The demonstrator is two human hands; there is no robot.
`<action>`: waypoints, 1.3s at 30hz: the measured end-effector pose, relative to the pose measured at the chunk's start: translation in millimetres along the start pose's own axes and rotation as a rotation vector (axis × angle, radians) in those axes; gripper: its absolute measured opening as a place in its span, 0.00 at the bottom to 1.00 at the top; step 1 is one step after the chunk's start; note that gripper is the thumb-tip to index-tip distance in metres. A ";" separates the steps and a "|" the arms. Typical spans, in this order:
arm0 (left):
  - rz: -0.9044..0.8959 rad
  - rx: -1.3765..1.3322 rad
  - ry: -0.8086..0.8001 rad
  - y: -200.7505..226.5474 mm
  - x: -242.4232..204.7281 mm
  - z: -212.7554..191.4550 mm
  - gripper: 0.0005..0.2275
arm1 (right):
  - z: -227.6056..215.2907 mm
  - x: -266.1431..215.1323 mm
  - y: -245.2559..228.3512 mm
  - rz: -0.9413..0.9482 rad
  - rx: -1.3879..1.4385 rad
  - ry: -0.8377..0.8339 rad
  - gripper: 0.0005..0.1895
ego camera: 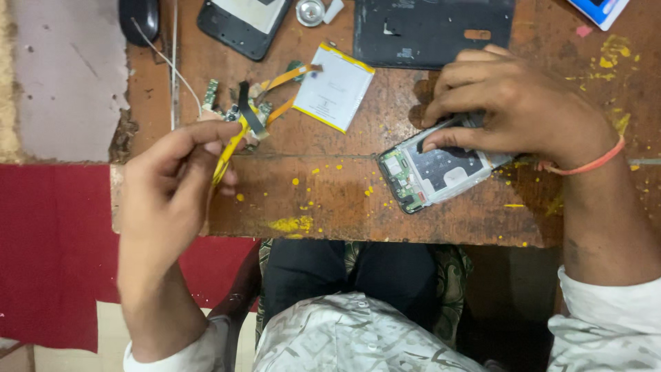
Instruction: The person disassembles a smartphone on a wooden workbench. They remove the battery, motherboard, and other internal components using a screwdriver and tweezers, placing the parts on the table.
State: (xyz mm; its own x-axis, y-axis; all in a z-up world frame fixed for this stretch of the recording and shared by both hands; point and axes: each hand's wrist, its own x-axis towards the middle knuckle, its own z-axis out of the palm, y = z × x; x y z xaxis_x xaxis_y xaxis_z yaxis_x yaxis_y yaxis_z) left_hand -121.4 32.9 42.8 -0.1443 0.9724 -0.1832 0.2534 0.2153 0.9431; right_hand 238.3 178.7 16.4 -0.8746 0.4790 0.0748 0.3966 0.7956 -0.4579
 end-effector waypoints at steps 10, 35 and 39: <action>0.636 0.797 0.419 -35.3 1.6 25.3 0.10 | 2.3 0.5 1.3 0.002 -0.015 -0.008 0.16; 0.553 1.058 0.307 16.5 34.2 -21.0 0.16 | 0.1 3.0 -3.9 -0.046 0.031 0.009 0.12; 0.221 0.455 0.205 13.5 3.3 -35.4 0.13 | 0.1 4.4 -7.2 -0.037 0.008 0.026 0.11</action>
State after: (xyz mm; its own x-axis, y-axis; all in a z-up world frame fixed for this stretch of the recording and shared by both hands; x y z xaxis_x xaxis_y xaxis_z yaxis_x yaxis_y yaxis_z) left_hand -152.3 35.9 64.7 -0.2128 0.9712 0.1067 0.6807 0.0690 0.7293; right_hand 231.6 175.0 19.9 -0.8811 0.4590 0.1145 0.3619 0.8098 -0.4618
